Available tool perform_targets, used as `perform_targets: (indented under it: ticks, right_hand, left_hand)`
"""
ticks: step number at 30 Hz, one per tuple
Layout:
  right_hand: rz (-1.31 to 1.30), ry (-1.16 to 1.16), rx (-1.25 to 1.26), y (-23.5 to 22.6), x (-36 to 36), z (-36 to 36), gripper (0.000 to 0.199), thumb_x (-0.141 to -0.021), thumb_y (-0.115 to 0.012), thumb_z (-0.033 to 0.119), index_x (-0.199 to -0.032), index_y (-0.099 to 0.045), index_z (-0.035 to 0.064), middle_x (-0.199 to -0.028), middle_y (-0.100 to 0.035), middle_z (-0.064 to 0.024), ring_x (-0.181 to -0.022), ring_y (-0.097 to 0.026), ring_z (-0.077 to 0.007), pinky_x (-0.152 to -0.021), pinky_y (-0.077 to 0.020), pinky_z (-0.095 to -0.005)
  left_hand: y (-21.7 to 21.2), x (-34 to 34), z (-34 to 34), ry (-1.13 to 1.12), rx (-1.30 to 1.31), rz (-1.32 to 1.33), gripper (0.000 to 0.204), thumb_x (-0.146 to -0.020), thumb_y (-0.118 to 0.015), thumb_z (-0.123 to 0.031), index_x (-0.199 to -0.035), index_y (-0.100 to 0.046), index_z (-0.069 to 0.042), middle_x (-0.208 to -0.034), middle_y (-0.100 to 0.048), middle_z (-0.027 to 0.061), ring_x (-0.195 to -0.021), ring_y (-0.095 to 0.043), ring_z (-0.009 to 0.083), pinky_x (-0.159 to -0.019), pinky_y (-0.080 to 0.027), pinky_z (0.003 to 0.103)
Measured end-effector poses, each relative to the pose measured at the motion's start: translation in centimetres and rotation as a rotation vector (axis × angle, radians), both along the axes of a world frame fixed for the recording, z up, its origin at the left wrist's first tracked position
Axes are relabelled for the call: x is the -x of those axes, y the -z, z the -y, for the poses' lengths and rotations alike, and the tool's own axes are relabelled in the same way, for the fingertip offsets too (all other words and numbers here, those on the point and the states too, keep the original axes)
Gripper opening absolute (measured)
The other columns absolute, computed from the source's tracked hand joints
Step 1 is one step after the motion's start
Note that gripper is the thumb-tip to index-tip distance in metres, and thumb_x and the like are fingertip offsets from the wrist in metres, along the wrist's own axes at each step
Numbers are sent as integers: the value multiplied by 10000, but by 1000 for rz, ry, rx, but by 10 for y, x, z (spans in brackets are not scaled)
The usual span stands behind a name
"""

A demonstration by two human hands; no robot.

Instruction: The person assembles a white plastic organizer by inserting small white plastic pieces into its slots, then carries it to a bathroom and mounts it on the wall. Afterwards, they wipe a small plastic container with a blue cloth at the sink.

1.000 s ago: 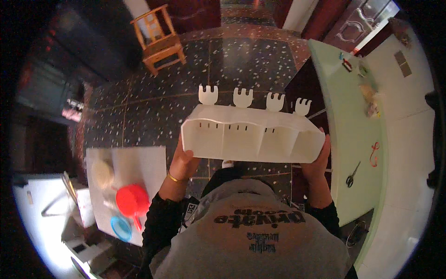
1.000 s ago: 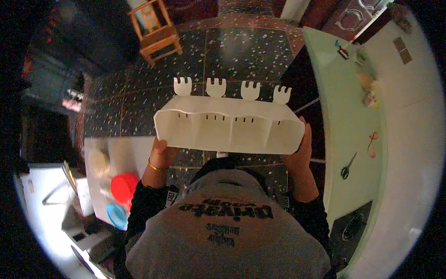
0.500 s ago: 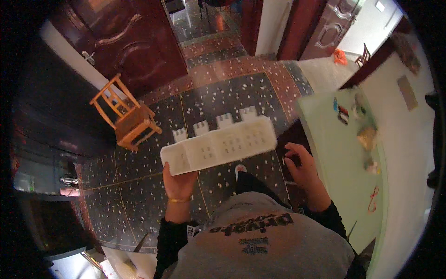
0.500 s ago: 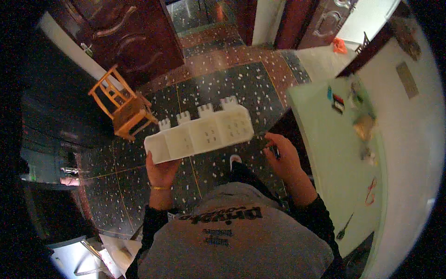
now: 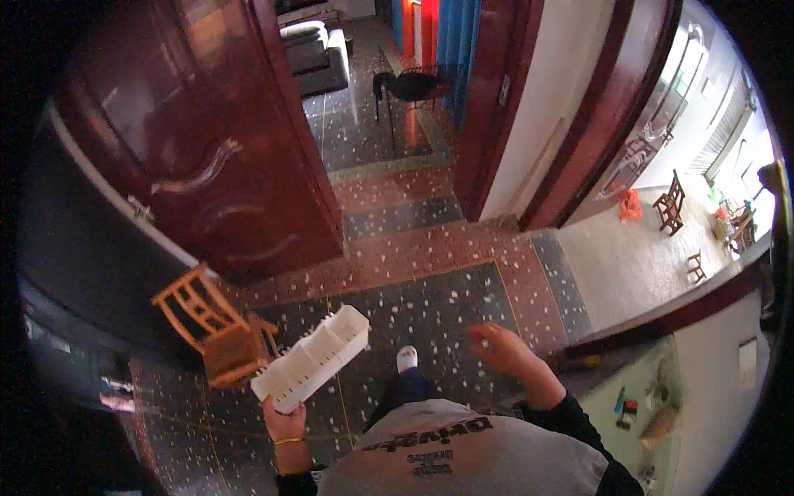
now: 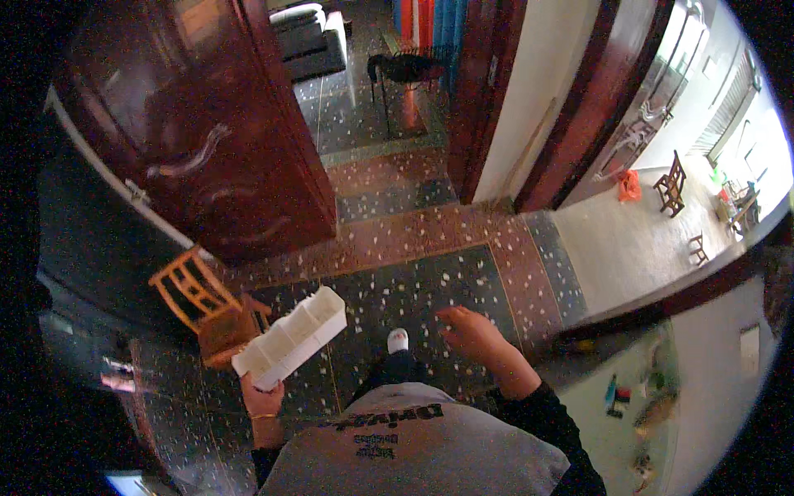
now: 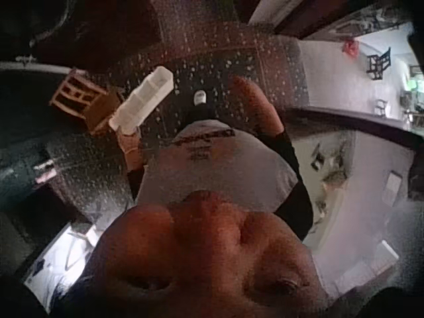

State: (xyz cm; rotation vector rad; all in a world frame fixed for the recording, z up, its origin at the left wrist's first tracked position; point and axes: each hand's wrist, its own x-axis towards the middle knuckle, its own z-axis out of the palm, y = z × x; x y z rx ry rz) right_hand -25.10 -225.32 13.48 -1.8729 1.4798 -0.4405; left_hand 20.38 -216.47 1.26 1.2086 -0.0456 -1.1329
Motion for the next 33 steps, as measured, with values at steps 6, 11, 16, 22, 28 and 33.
perform_targets:
  ticks: [6,11,16,22,28,33]
  right_hand:
    - [-137,50,-118,-30,46,145,425,-841,-609,230,-1211,-514,45,-1141,-564,-192,-1059,-548,-357,-870,-456,-416]
    - [-43,226,-119,-35,96,264,443,-828,-622,218,-1221,-511,46,-1131,-568,-189,-1037,-562,-335,-861,-457,-398]
    - [-174,124,-231,-18,125,422,456,-836,-614,242,-1238,-505,56,-1131,-565,-195,-1055,-549,-352,-875,-449,-414]
    - [-103,-208,-1,-29,110,659,477,-831,-612,237,-1249,-481,49,-1151,-545,-202,-1052,-527,-374,-876,-439,-421]
    - [-49,-438,-59,-19,55,858,444,-849,-595,193,-1249,-464,49,-1145,-540,-182,-1037,-538,-361,-878,-446,-405]
    - [-74,-454,-195,-1,20,991,469,-848,-601,230,-1253,-460,43,-1163,-527,-189,-1065,-521,-362,-902,-436,-407]
  left_hand:
    - [28,53,250,120,47,-17,493,-784,-648,-337,-1203,-447,-172,-1247,-458,15,-1117,-451,229,-937,-349,437]
    - [-9,129,460,159,158,-283,411,-820,-640,-294,-1180,-484,-170,-1202,-492,10,-1153,-433,219,-944,-368,427]
    - [-51,184,607,79,173,-380,446,-845,-616,-310,-1240,-473,-159,-1243,-492,24,-1160,-441,227,-941,-390,424]
    - [-57,176,711,13,177,-326,438,-894,-544,-281,-1288,-440,-121,-1280,-484,71,-1157,-467,266,-931,-433,421]
    - [-24,135,825,-163,144,-435,550,-866,-569,-304,-1337,-377,-94,-1306,-452,114,-1171,-459,309,-935,-443,442]
    - [-17,110,965,-51,224,-192,534,-868,-567,-297,-1330,-391,-95,-1294,-468,106,-1160,-466,296,-904,-455,439]
